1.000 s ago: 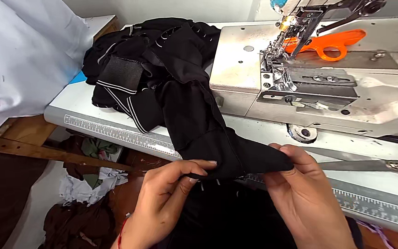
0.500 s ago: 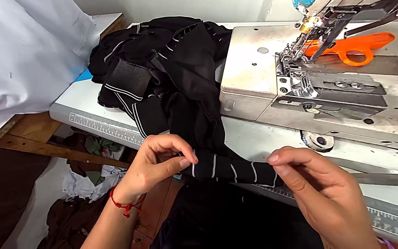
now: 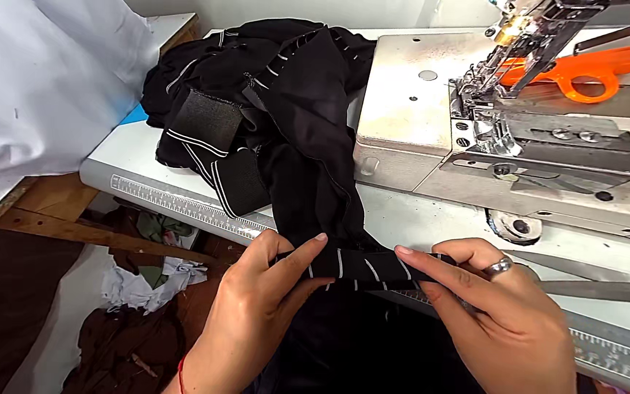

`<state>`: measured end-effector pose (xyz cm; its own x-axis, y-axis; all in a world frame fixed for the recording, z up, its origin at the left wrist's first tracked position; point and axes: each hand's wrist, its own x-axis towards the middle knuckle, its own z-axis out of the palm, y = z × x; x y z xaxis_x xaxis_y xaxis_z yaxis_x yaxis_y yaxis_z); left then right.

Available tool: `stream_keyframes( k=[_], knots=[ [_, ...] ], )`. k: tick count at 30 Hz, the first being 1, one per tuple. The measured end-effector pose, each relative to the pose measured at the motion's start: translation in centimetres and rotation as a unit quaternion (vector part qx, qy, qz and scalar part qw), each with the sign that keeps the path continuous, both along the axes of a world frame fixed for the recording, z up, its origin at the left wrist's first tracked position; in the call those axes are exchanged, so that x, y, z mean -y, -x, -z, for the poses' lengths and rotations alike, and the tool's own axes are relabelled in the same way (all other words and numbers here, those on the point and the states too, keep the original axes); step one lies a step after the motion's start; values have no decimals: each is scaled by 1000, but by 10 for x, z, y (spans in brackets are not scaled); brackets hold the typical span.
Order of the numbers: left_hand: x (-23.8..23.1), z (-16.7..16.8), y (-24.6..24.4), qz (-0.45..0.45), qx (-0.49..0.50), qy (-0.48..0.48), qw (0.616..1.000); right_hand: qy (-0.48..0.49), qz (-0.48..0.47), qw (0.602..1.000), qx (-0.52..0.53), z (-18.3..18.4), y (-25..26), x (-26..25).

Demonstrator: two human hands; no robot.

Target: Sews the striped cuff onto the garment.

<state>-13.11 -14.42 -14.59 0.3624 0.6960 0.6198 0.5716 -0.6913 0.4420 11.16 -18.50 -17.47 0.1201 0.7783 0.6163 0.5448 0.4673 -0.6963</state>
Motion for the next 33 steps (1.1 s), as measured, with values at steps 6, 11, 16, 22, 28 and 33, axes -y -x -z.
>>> stream_keyframes(
  k=[6, 11, 16, 22, 28, 33],
  knots=[
    [1, 5, -5, -19, -25, -16, 999, 2, 26, 999, -26, 0, 7, 5],
    [-5, 2, -14, -42, 50, -47, 997, 20, 4, 999, -28, 2, 13, 7],
    [-25, -10, -49, 47, 238, -2, 970, 84, -43, 995, -30, -5, 25, 13],
    [-77, -61, -89, 36, 67, -237, 968, 182, -115, 956, -201, -28, 28, 4],
    [-139, -81, -125, 36, -141, -103, 984, 120, -81, 949, -279, -39, 15, -18],
    [-191, -97, -152, 176, -128, 41, 975, 61, -30, 957, -282, -41, 5, -28]
  ],
)
